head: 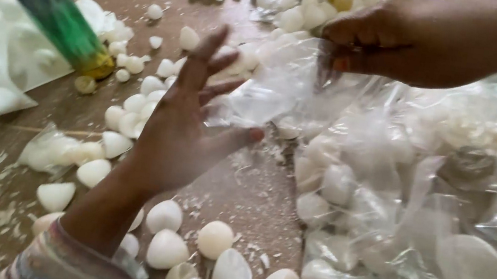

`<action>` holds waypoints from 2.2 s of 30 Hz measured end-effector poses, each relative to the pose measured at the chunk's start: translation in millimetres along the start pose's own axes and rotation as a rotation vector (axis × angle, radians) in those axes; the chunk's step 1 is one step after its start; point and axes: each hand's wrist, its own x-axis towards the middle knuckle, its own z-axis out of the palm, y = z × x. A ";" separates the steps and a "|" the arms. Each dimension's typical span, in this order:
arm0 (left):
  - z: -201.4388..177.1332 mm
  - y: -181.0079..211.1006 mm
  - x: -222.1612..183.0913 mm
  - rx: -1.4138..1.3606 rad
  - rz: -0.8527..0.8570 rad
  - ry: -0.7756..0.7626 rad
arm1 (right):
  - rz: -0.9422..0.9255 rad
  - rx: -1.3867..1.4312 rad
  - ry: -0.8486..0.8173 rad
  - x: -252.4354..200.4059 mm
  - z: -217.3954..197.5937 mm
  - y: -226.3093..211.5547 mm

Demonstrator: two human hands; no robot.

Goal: Packing small cone-shaped wax or plastic objects into plastic bags at a production table.

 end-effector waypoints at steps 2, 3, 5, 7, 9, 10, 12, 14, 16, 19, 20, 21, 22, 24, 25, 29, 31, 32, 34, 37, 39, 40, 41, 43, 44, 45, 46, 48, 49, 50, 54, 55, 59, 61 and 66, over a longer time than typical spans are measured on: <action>-12.8 -19.8 -4.5 -0.089 -0.043 -0.025 | -0.128 -0.023 -0.041 28.8 9.6 -23.5; -18.3 -31.2 -4.4 -0.162 -0.181 -0.146 | -0.094 0.116 -0.065 42.7 12.3 -32.6; -29.2 -54.2 -6.1 -0.233 -0.328 -0.258 | -0.073 0.257 -0.094 66.4 15.8 -48.6; -39.3 -78.8 -7.9 -0.293 -0.422 -0.427 | 0.274 0.268 -0.147 86.6 17.0 -61.1; -48.5 -97.2 -11.4 -0.352 -0.452 -0.461 | 0.331 0.257 -0.192 94.4 17.9 -69.6; -51.3 -107.0 -12.4 -0.414 -0.478 -0.503 | 0.398 0.248 -0.236 97.7 19.4 -72.4; -46.8 -120.2 -13.7 -0.479 -0.501 -0.449 | 0.410 0.170 -0.248 103.2 22.4 -68.5; -37.2 -122.4 -10.0 -0.539 -0.519 -0.394 | 0.422 0.092 -0.252 106.1 27.1 -59.7; -19.7 -115.7 -3.6 -0.550 -0.477 -0.223 | 0.491 0.180 -0.243 105.8 39.0 -46.1; -3.6 -114.6 -1.1 -0.640 -0.468 -0.102 | 0.388 0.289 -0.263 103.9 66.3 -39.8; -3.8 -116.4 -1.6 -0.642 -0.476 -0.108 | 0.390 0.297 -0.270 104.7 68.1 -43.6; -2.2 -117.9 -1.7 -0.591 -0.513 -0.040 | 0.338 0.269 -0.257 103.5 69.7 -46.8; -1.3 -118.6 -2.0 -0.538 -0.550 0.027 | 0.286 0.242 -0.244 102.2 70.4 -50.6; -5.1 -112.2 3.7 -0.358 -0.561 0.099 | 0.280 0.258 -0.272 101.8 67.7 -47.5; -10.0 -108.3 4.0 -0.165 -0.573 0.180 | 0.259 0.277 -0.293 103.2 66.0 -48.6; -15.1 -110.2 1.5 0.102 -0.496 0.291 | 0.265 0.317 -0.412 99.7 67.8 -55.3; -20.5 -115.8 0.1 0.251 -0.414 0.313 | 0.226 0.243 -0.453 95.7 71.6 -54.6; -20.0 -118.2 -2.2 0.254 -0.417 0.311 | 0.223 0.246 -0.455 96.3 74.0 -51.1; -18.7 -123.5 -3.5 0.206 -0.335 0.265 | 0.290 0.215 -0.260 96.5 76.6 -42.9; -0.1 -114.6 -5.0 0.064 -0.205 0.233 | 0.128 0.244 0.018 100.2 84.9 -30.1; 5.5 -100.0 -2.3 -0.050 -0.114 0.207 | -0.099 0.328 0.101 98.5 96.4 -24.3; 8.3 -93.2 -1.3 -0.162 -0.026 0.182 | -0.330 0.410 0.184 98.3 102.6 -21.4; 7.4 -92.4 -1.7 -0.163 -0.029 0.181 | -0.330 0.412 0.182 97.4 95.0 -28.2; 5.2 -91.1 -1.6 -0.447 -0.045 0.169 | -0.175 0.545 0.071 96.2 79.0 -41.5; 2.4 -95.6 -1.1 -0.447 -0.046 0.168 | -0.175 0.545 0.070 98.4 77.4 -40.8; -0.6 -100.3 -1.0 -0.484 -0.128 0.206 | -0.080 0.516 0.099 100.9 76.0 -40.4; -3.6 -105.0 -0.9 -0.519 -0.212 0.242 | 0.014 0.487 0.128 103.5 74.6 -40.0; -5.0 -114.5 -0.4 -0.519 -0.237 0.278 | -0.032 0.626 0.153 109.6 85.7 -29.7; -5.9 -119.1 -0.5 -0.519 -0.260 0.314 | -0.077 0.762 0.178 112.8 91.4 -24.8; -7.4 -124.6 -2.7 -0.517 -0.263 0.316 | -0.080 0.765 0.176 109.5 85.6 -29.9; -13.8 -128.7 -9.1 -0.290 -0.170 0.412 | 0.315 0.511 0.130 93.6 72.3 -36.9; -15.8 -125.7 -10.3 -0.182 -0.113 0.421 | 0.477 0.439 0.127 90.2 70.7 -35.5; -14.9 -81.1 -8.3 0.032 0.089 0.224 | 0.605 0.436 0.145 82.0 64.7 -35.7; -4.5 -84.9 -7.9 0.202 0.174 0.052 | 0.623 0.351 0.118 81.6 67.0 -33.4; 3.8 -103.7 -6.2 0.169 -0.036 0.059 | 0.483 0.430 0.067 103.9 100.0 -11.3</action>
